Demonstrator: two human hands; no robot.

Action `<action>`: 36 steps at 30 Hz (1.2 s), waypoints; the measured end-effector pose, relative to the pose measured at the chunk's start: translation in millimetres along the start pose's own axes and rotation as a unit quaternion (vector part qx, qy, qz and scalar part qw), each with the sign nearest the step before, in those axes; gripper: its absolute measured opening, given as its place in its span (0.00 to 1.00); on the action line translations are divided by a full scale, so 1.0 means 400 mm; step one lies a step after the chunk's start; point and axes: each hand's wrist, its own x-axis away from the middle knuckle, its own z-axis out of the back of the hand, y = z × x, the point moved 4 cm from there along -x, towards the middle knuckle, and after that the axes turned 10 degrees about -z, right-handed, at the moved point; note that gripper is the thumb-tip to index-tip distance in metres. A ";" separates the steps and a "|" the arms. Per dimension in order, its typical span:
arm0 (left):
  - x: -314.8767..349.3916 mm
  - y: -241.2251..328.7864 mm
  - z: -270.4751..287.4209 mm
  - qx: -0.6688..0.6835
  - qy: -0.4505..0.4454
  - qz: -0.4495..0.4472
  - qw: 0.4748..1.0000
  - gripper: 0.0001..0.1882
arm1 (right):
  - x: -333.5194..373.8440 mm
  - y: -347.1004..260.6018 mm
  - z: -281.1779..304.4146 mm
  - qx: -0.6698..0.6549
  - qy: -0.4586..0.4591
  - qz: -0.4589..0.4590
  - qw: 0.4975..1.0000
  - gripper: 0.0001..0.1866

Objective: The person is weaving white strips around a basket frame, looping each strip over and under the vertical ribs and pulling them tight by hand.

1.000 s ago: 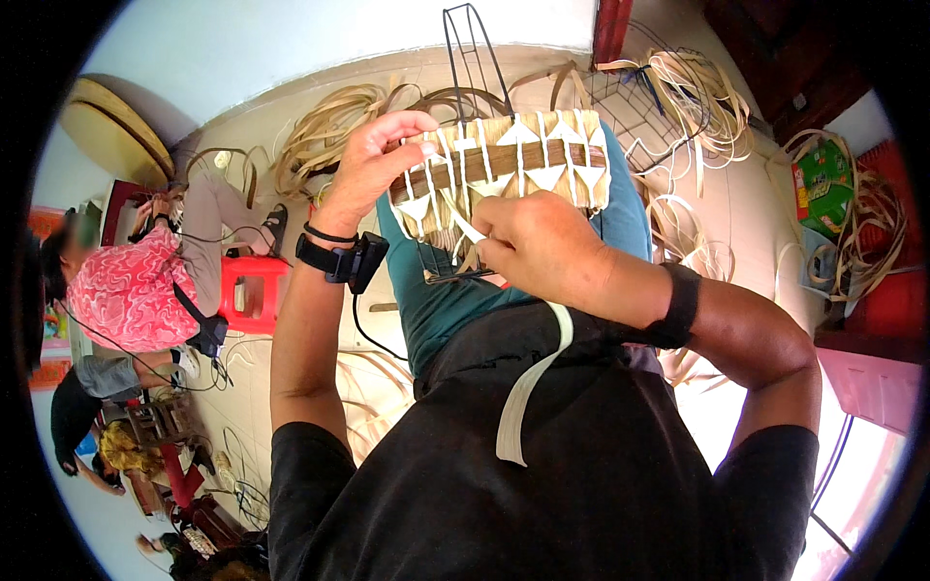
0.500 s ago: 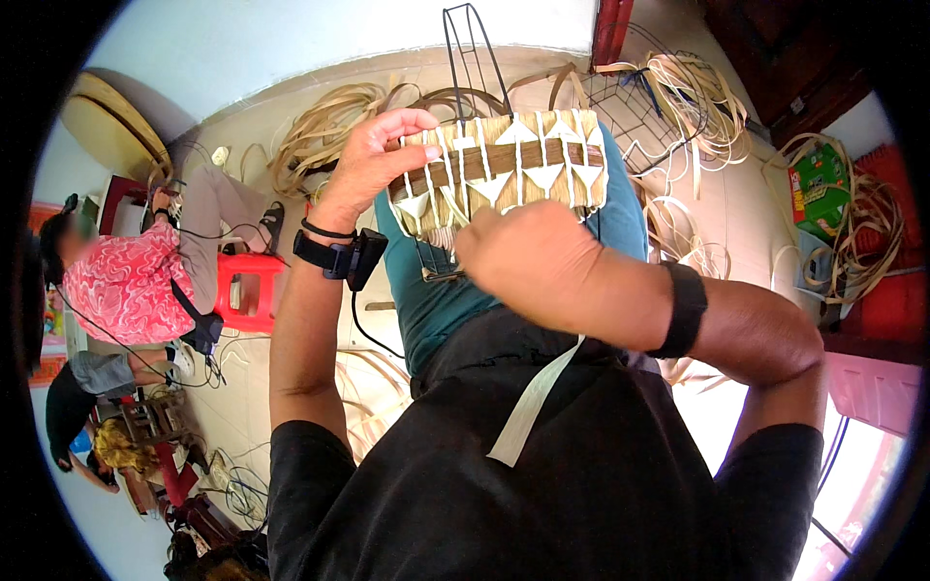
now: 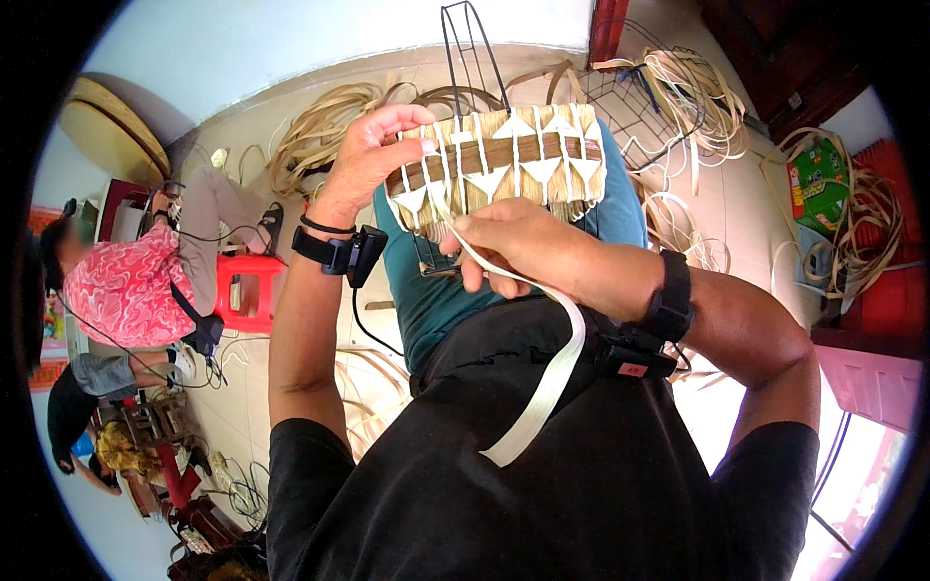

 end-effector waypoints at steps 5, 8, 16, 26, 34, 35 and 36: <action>0.009 0.011 -0.001 -0.008 0.006 -0.004 1.000 0.14 | -0.019 0.007 0.006 0.018 0.073 0.039 0.996 0.12; 0.010 0.007 0.002 -0.010 0.007 -0.002 1.000 0.14 | -0.008 -0.003 -0.011 0.098 0.139 0.045 0.984 0.12; 0.003 0.002 0.001 -0.021 0.003 0.006 1.000 0.15 | -0.008 -0.035 -0.055 0.431 0.249 0.330 0.803 0.09; 0.007 -0.009 0.023 -0.025 0.010 -0.015 1.000 0.14 | 0.019 -0.004 0.007 0.185 0.129 0.069 0.972 0.06; 0.019 0.017 0.028 0.006 0.018 -0.027 0.999 0.15 | -0.009 0.020 0.040 0.213 0.127 0.142 0.958 0.05; 0.020 0.021 0.027 0.006 0.018 -0.021 1.000 0.14 | -0.011 0.016 0.041 0.227 0.131 0.140 0.955 0.05; 0.021 0.020 0.028 0.009 0.022 -0.020 1.000 0.14 | -0.012 0.014 0.041 0.217 0.124 0.132 0.959 0.05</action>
